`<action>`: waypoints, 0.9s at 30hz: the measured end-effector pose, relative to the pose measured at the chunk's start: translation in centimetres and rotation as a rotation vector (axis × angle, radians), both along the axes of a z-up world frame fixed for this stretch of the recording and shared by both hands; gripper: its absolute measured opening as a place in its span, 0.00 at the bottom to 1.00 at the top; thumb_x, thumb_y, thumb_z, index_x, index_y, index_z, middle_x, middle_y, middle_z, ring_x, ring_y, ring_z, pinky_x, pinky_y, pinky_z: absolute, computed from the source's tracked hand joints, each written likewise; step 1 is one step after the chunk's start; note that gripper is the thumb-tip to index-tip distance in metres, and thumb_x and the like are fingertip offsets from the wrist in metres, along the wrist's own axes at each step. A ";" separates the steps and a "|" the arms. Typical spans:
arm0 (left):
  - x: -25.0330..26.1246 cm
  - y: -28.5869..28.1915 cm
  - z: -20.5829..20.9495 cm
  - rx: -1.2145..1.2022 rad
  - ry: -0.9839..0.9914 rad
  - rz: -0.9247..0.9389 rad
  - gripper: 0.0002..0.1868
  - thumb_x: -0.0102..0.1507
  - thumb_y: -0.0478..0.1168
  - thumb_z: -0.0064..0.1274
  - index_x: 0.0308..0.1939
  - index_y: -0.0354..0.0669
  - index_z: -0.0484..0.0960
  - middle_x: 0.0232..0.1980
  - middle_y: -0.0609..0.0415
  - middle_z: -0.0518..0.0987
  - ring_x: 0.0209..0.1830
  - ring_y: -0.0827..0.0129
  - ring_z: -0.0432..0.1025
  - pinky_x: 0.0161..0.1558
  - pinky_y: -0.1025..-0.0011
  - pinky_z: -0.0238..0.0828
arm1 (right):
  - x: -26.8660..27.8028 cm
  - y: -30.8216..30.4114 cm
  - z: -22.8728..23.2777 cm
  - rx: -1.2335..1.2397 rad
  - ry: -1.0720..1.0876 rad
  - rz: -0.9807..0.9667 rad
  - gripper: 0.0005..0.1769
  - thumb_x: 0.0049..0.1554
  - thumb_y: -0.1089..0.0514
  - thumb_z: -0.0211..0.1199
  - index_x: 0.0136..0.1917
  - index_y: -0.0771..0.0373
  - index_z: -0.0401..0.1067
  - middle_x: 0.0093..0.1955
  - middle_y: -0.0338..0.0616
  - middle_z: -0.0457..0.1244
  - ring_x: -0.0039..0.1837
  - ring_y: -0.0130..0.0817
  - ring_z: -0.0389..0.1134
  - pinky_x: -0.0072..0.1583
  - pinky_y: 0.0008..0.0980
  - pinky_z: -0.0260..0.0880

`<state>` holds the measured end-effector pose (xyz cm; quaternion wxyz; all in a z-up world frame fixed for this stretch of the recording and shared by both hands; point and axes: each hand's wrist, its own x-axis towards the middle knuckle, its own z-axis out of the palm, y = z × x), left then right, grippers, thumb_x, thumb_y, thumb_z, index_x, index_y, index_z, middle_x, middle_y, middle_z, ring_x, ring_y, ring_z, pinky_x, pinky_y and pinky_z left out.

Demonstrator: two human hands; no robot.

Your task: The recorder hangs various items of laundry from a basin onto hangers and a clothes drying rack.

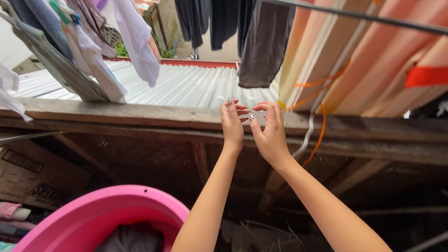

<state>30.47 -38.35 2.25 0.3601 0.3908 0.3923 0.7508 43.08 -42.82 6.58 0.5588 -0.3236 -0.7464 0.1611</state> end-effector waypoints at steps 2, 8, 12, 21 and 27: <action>1.6 -2.7 -3.4 -0.077 -0.013 -0.004 0.22 0.74 0.55 0.33 0.55 0.41 0.69 0.43 0.54 0.78 0.43 0.70 0.75 0.44 0.69 0.73 | 1.4 -3.3 -3.2 -0.057 0.006 -0.019 0.15 0.60 0.62 0.59 0.60 0.64 0.66 0.65 0.50 0.59 0.68 0.46 0.60 0.67 0.40 0.62; 4.7 -10.0 -13.6 -0.311 0.009 0.106 0.20 0.73 0.54 0.34 0.51 0.40 0.71 0.40 0.54 0.79 0.37 0.71 0.76 0.38 0.71 0.69 | 7.5 -12.2 -13.0 -0.226 -0.098 -0.107 0.12 0.61 0.61 0.61 0.57 0.64 0.67 0.61 0.48 0.61 0.65 0.47 0.61 0.68 0.42 0.60; 7.9 -12.3 -18.8 -0.312 -0.008 0.168 0.21 0.73 0.54 0.38 0.49 0.36 0.70 0.42 0.52 0.77 0.38 0.71 0.74 0.43 0.69 0.76 | 12.1 -16.7 -20.7 -0.353 -0.175 -0.177 0.12 0.59 0.62 0.61 0.56 0.64 0.68 0.60 0.50 0.62 0.64 0.49 0.60 0.67 0.44 0.60; 12.5 -18.9 -26.2 -0.498 0.301 0.093 0.22 0.73 0.54 0.41 0.46 0.35 0.71 0.37 0.48 0.76 0.33 0.68 0.70 0.39 0.69 0.72 | 20.1 -24.1 -34.4 -0.567 -0.275 -0.332 0.12 0.59 0.61 0.62 0.57 0.64 0.69 0.59 0.52 0.61 0.63 0.52 0.59 0.65 0.46 0.60; 13.1 -28.7 -40.6 -0.736 0.514 0.126 0.19 0.71 0.51 0.46 0.44 0.34 0.73 0.38 0.44 0.77 0.37 0.59 0.72 0.44 0.62 0.70 | 23.0 -29.9 -46.3 -0.668 -0.284 -0.365 0.14 0.56 0.61 0.62 0.57 0.63 0.69 0.59 0.54 0.60 0.62 0.54 0.59 0.64 0.47 0.60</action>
